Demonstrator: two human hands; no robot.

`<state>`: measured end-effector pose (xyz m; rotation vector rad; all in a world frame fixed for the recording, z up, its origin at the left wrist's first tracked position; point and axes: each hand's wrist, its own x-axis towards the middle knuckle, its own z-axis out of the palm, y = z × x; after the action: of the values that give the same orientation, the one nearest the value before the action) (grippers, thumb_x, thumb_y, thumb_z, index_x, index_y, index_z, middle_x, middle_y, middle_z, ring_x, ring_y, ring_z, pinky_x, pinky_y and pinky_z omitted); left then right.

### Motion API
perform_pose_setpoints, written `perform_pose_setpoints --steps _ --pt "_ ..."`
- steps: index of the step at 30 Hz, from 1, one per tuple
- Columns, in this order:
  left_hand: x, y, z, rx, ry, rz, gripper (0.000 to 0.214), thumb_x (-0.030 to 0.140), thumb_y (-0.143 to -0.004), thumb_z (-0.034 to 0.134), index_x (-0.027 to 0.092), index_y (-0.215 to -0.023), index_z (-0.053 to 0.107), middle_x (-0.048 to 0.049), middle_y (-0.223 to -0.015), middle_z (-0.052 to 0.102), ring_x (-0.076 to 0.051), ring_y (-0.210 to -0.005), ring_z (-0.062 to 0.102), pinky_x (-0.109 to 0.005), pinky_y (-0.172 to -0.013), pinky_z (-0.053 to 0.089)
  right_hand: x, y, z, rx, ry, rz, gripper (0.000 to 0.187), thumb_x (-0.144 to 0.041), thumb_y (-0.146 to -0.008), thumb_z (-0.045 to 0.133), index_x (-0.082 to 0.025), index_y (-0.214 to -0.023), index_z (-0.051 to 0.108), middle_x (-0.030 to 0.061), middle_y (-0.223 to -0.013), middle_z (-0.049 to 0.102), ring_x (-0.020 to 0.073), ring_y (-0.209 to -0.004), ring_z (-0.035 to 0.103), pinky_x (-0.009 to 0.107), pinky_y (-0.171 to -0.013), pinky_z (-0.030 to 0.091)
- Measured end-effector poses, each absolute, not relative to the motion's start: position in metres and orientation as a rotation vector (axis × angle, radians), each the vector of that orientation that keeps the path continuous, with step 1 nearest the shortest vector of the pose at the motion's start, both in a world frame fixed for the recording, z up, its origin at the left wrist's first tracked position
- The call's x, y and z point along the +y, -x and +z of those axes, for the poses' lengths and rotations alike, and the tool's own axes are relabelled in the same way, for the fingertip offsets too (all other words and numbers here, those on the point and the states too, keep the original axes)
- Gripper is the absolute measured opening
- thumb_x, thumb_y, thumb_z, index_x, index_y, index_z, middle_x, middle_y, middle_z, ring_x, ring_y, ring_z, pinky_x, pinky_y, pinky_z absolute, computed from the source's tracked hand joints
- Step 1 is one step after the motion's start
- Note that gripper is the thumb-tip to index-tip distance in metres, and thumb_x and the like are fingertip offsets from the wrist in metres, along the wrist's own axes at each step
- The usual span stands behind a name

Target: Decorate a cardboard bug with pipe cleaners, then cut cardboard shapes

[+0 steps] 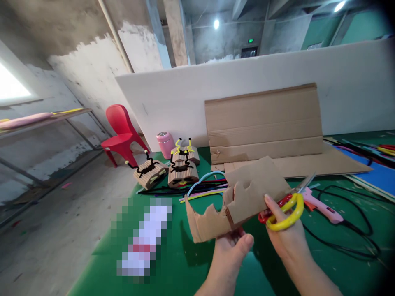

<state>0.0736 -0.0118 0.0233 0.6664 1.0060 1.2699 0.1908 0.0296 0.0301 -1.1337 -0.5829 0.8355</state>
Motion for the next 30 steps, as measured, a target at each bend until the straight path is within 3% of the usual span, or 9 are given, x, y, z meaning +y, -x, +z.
perform_pose_setpoints --steps 6,9,11,14,16,20,23,26,30 --pt "0.000 -0.073 0.046 0.970 -0.450 1.270 0.034 0.043 -0.068 0.065 0.013 -0.053 0.056 0.0008 -0.047 0.052 -0.006 -0.042 0.040 -0.018 -0.040 0.029 0.024 -0.175 0.036 -0.619 1.144 0.895 0.024 -0.031 -0.058 0.071 -0.021 -0.077 0.062 0.0052 -0.092 0.064 0.0255 -0.091 0.059 0.035 -0.074 0.051" --pt "0.010 -0.061 0.052 0.948 -0.433 1.335 0.032 0.040 -0.069 0.064 0.013 -0.054 0.055 -0.0005 -0.045 0.054 -0.007 -0.041 0.043 -0.018 -0.037 0.029 0.023 -0.179 0.038 -0.565 1.124 1.061 0.033 -0.031 -0.055 0.075 -0.022 -0.081 0.058 0.0002 -0.075 0.062 0.0199 -0.073 0.062 0.028 -0.059 0.052" --pt "0.020 -0.047 0.055 0.980 -0.408 1.418 0.031 0.038 -0.068 0.065 0.013 -0.053 0.054 0.0001 -0.042 0.054 -0.007 -0.039 0.044 -0.017 -0.035 0.028 0.019 -0.191 0.035 -0.517 1.163 1.167 0.039 -0.034 -0.057 0.075 -0.022 -0.088 0.056 -0.0045 -0.061 0.056 0.0130 -0.051 0.055 0.021 -0.041 0.044" --pt "0.035 -0.024 0.061 0.930 -0.426 1.565 0.025 0.036 -0.069 0.064 0.014 -0.059 0.055 0.0011 -0.043 0.056 -0.007 -0.040 0.045 -0.017 -0.037 0.031 0.007 -0.222 0.024 -0.702 1.318 1.201 0.044 -0.035 -0.056 0.075 -0.021 -0.093 0.056 -0.0055 -0.058 0.053 0.0093 -0.042 0.049 0.018 -0.034 0.038" --pt "0.042 -0.013 0.062 0.911 -0.429 1.597 0.025 0.037 -0.069 0.063 0.015 -0.062 0.054 0.0023 -0.044 0.056 -0.007 -0.041 0.046 -0.017 -0.038 0.032 0.000 -0.245 0.013 -0.977 1.390 1.111 0.046 -0.037 -0.053 0.074 -0.020 -0.093 0.060 0.0026 -0.078 0.064 0.0194 -0.064 0.061 0.027 -0.054 0.052" --pt "0.044 -0.010 0.057 0.900 -0.432 1.571 0.024 0.037 -0.069 0.063 0.015 -0.064 0.054 0.0028 -0.045 0.055 -0.008 -0.043 0.047 -0.017 -0.039 0.032 -0.008 -0.283 -0.004 -1.622 1.773 0.748 0.040 -0.032 -0.051 0.071 -0.023 -0.089 0.067 0.0075 -0.092 0.068 0.0313 -0.085 0.061 0.043 -0.077 0.049" --pt "0.040 -0.016 0.051 0.892 -0.451 1.515 0.025 0.036 -0.070 0.062 0.014 -0.063 0.054 0.0019 -0.045 0.055 -0.009 -0.044 0.048 -0.018 -0.039 0.032 -0.008 -0.294 0.001 -1.869 1.817 0.574 0.044 -0.036 -0.054 0.070 -0.023 -0.096 0.066 0.0094 -0.103 0.065 0.0332 -0.089 0.060 0.047 -0.077 0.049" --pt "0.035 -0.025 0.045 0.883 -0.474 1.455 0.026 0.037 -0.071 0.062 0.014 -0.062 0.055 0.0006 -0.044 0.055 -0.010 -0.045 0.049 -0.018 -0.037 0.030 -0.005 -0.282 0.021 -1.926 1.756 0.326 0.034 -0.046 -0.067 0.061 -0.025 -0.093 0.065 0.0093 -0.108 0.061 0.0331 -0.095 0.057 0.048 -0.079 0.047" --pt "0.026 -0.039 0.036 0.873 -0.512 1.359 0.028 0.037 -0.072 0.062 0.011 -0.060 0.057 -0.0013 -0.045 0.055 -0.010 -0.045 0.047 -0.019 -0.037 0.031 0.005 -0.238 0.046 -1.697 1.556 0.352 0.039 -0.043 -0.078 0.053 -0.024 -0.111 0.050 0.0069 -0.096 0.060 0.0229 -0.080 0.060 0.035 -0.069 0.050"
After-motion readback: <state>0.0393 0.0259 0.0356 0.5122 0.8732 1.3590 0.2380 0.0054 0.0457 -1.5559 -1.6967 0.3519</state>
